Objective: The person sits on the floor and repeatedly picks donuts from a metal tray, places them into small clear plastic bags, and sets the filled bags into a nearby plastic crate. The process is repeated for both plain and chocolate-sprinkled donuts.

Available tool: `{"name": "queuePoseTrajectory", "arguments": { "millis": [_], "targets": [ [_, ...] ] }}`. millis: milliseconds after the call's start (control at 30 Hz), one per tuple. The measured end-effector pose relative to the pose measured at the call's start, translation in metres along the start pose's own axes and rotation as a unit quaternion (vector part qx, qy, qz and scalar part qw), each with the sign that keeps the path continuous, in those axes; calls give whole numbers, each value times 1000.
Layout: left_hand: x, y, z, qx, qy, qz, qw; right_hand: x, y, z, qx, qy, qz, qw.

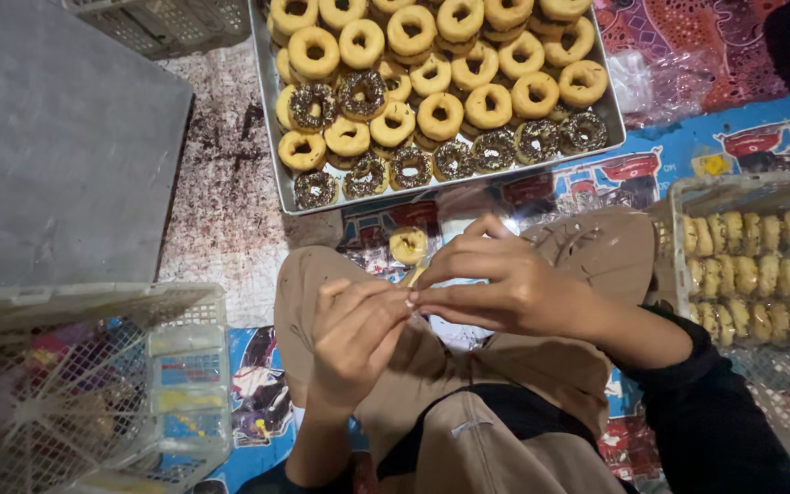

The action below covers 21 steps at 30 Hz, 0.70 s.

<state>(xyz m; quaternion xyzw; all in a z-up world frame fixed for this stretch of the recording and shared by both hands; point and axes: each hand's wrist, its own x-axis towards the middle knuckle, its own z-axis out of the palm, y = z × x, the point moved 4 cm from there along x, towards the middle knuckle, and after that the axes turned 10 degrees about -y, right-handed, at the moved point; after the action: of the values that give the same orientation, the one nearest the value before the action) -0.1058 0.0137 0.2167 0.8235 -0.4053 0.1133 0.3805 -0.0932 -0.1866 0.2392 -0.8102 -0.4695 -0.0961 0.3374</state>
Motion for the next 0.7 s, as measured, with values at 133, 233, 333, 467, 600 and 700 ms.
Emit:
{"name": "queuePoseTrajectory", "arguments": {
  "millis": [133, 233, 333, 467, 600, 700],
  "targets": [
    [0, -3, 4, -7, 18, -52, 998, 0, -4, 14, -79, -47, -18, 996],
    [3, -3, 2, -18, 10, -75, 997, -23, 3, 47, -216, -43, -6, 975],
    [7, 2, -6, -1, 0, -22, 1000, -72, 23, 83, -325, -15, -53, 944],
    [-2, -12, -17, 20, 54, -41, 997, -142, 132, 99, -425, -171, 200, 866],
    [-22, -79, 20, -271, 117, -285, 912, -194, 198, 134, -11, -466, 460, 755],
    [-38, -135, 66, -245, 89, -382, 887, -135, 188, 201, 334, -187, 304, 872]
  ]
}}
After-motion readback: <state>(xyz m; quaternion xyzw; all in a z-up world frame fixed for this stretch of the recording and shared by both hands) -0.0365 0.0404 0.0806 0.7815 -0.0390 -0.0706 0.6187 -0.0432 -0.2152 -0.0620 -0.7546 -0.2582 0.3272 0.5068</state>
